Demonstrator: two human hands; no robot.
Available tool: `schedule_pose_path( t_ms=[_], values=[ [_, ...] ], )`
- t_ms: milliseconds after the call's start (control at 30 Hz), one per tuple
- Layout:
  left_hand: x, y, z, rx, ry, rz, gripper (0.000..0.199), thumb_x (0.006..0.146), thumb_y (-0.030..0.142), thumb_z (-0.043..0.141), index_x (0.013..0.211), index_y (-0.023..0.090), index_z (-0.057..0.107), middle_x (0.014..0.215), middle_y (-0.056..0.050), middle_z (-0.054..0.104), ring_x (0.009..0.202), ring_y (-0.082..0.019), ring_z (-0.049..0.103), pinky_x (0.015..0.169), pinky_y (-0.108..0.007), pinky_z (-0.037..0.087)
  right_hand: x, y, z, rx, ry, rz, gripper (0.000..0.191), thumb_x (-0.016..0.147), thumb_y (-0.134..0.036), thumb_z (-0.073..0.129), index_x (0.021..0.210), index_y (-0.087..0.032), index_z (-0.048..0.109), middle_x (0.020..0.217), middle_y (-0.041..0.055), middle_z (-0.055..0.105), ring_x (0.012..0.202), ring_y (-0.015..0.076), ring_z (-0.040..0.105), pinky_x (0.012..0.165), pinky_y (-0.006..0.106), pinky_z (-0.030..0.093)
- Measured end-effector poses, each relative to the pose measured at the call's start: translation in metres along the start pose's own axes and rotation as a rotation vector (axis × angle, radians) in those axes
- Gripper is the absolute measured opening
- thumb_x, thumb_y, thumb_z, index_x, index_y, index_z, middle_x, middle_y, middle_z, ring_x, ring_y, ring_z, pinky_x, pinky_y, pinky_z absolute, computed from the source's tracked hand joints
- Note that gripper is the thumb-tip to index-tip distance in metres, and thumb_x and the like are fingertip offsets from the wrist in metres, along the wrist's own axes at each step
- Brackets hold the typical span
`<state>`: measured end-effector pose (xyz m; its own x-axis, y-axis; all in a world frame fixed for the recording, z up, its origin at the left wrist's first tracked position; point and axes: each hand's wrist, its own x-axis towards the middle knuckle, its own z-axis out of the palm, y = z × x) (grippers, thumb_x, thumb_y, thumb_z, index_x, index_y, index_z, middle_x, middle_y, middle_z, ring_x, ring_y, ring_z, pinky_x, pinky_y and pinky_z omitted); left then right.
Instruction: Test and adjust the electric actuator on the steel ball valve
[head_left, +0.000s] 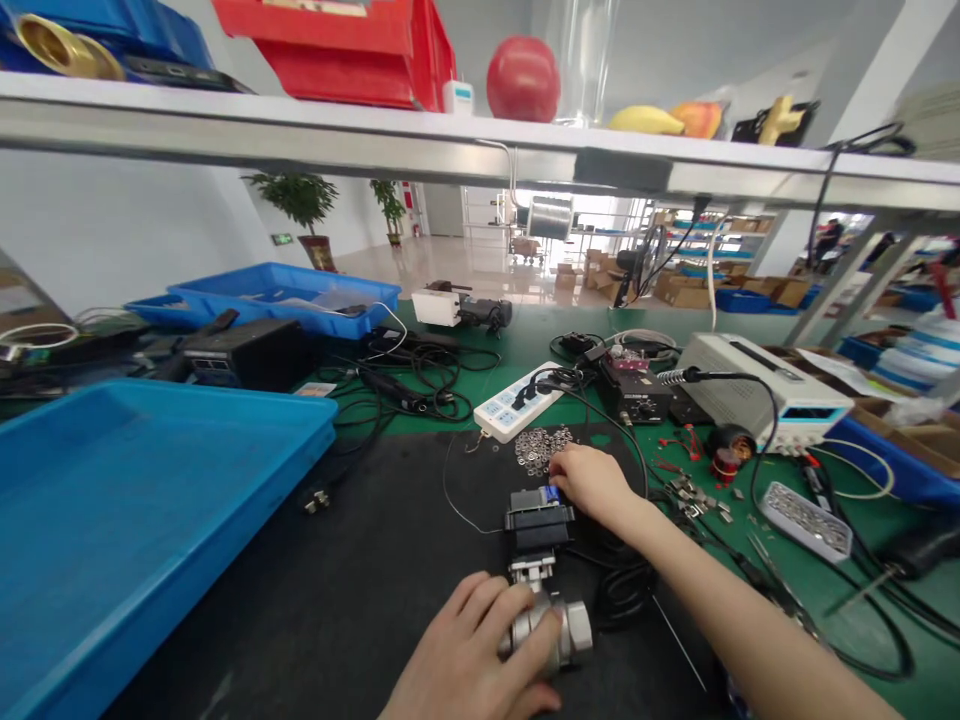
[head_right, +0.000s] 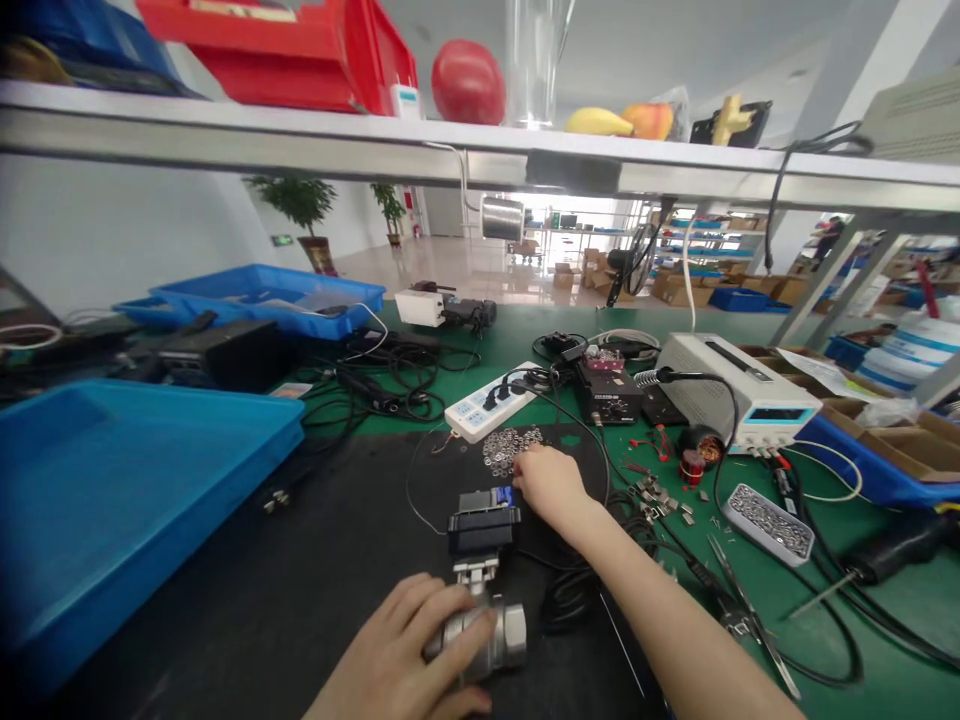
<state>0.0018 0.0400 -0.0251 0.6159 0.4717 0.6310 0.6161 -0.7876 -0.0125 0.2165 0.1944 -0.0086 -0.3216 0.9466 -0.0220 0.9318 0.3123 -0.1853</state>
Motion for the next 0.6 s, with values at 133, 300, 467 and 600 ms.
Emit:
schedule_pose_path(
  t_ms=[133,300,467,600],
  values=[
    [-0.012,-0.016,-0.002,-0.076,-0.131,-0.003,0.043,0.087,0.038,0.08,0.127,0.026,0.068,0.117,-0.008,0.068,0.098,-0.025,0.063,0.084,-0.04,0.061,0.006,0.006,0.005,0.02,-0.063,0.051,0.02,0.1,-0.033,0.067,0.11,-0.016,0.071,0.115,0.0071,0.071,0.106,0.0231,0.068,0.095,0.046,0.057],
    [-0.016,-0.021,-0.008,-0.183,-0.158,-0.066,0.045,0.09,0.026,0.074,0.134,0.024,0.064,0.127,-0.011,0.062,0.106,-0.026,0.059,0.085,-0.04,0.063,0.02,0.012,0.007,0.056,-0.172,0.139,0.024,0.099,-0.037,0.069,0.109,-0.016,0.071,0.107,0.0065,0.072,0.101,0.0223,0.07,0.093,0.045,0.058],
    [-0.018,-0.014,-0.012,-0.218,-0.197,-0.133,0.045,0.09,0.021,0.073,0.134,0.024,0.062,0.13,-0.012,0.06,0.111,-0.026,0.057,0.09,-0.042,0.062,0.025,0.009,0.007,0.093,-0.189,0.163,0.023,0.097,-0.038,0.071,0.1,-0.015,0.071,0.1,0.0053,0.072,0.097,0.0215,0.07,0.092,0.045,0.057],
    [-0.019,-0.01,-0.015,-0.252,-0.216,-0.208,0.045,0.092,0.024,0.073,0.135,0.027,0.06,0.131,-0.011,0.06,0.114,-0.026,0.057,0.094,-0.042,0.059,0.012,0.007,-0.005,0.189,-0.083,0.136,0.017,0.095,-0.031,0.071,0.093,-0.015,0.07,0.094,0.005,0.071,0.094,0.022,0.068,0.093,0.045,0.054]
  ],
)
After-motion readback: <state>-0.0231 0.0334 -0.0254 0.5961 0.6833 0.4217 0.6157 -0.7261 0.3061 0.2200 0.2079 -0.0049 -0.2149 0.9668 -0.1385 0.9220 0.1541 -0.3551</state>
